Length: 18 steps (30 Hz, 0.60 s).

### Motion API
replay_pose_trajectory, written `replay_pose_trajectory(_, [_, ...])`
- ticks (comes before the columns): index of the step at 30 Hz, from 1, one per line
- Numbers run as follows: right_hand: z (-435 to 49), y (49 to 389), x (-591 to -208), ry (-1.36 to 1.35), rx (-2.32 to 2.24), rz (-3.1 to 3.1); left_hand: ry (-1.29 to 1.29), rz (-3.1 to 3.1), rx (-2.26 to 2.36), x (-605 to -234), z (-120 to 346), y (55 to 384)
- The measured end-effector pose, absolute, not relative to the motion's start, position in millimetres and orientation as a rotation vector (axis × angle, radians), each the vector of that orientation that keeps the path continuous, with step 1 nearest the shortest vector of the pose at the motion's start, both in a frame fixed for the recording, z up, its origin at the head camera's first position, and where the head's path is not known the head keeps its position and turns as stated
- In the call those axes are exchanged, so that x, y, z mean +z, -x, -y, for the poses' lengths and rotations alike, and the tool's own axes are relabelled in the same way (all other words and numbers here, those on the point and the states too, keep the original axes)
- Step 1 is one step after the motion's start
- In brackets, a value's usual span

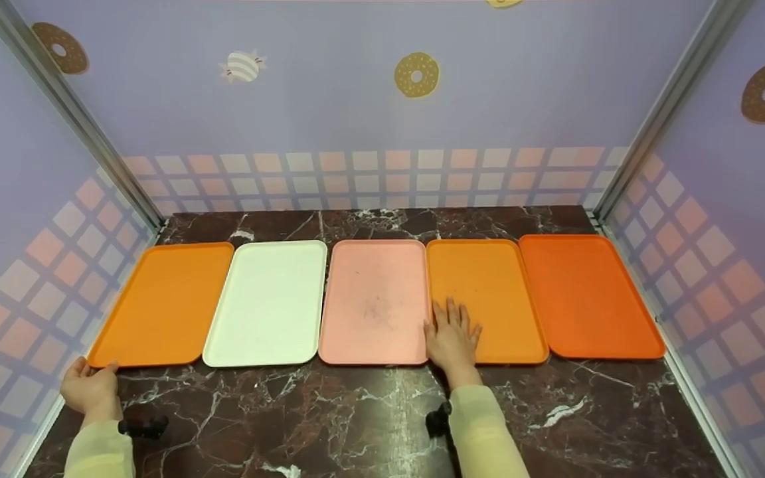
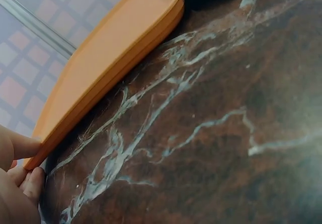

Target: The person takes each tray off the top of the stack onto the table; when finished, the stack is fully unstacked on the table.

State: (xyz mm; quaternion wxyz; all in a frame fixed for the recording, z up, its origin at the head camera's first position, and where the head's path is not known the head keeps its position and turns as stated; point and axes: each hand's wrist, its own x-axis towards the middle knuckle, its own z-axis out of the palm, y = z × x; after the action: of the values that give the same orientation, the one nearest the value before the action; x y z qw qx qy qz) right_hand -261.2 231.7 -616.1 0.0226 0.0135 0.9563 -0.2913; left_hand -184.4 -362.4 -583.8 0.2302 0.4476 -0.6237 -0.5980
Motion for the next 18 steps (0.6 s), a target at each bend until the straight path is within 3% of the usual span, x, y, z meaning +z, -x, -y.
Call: replay_pose_trajectory(18, [-232, 261, -616, -0.033, -0.907, -2.961, -1.210, 1.571, -1.601, -583, 347, 189])
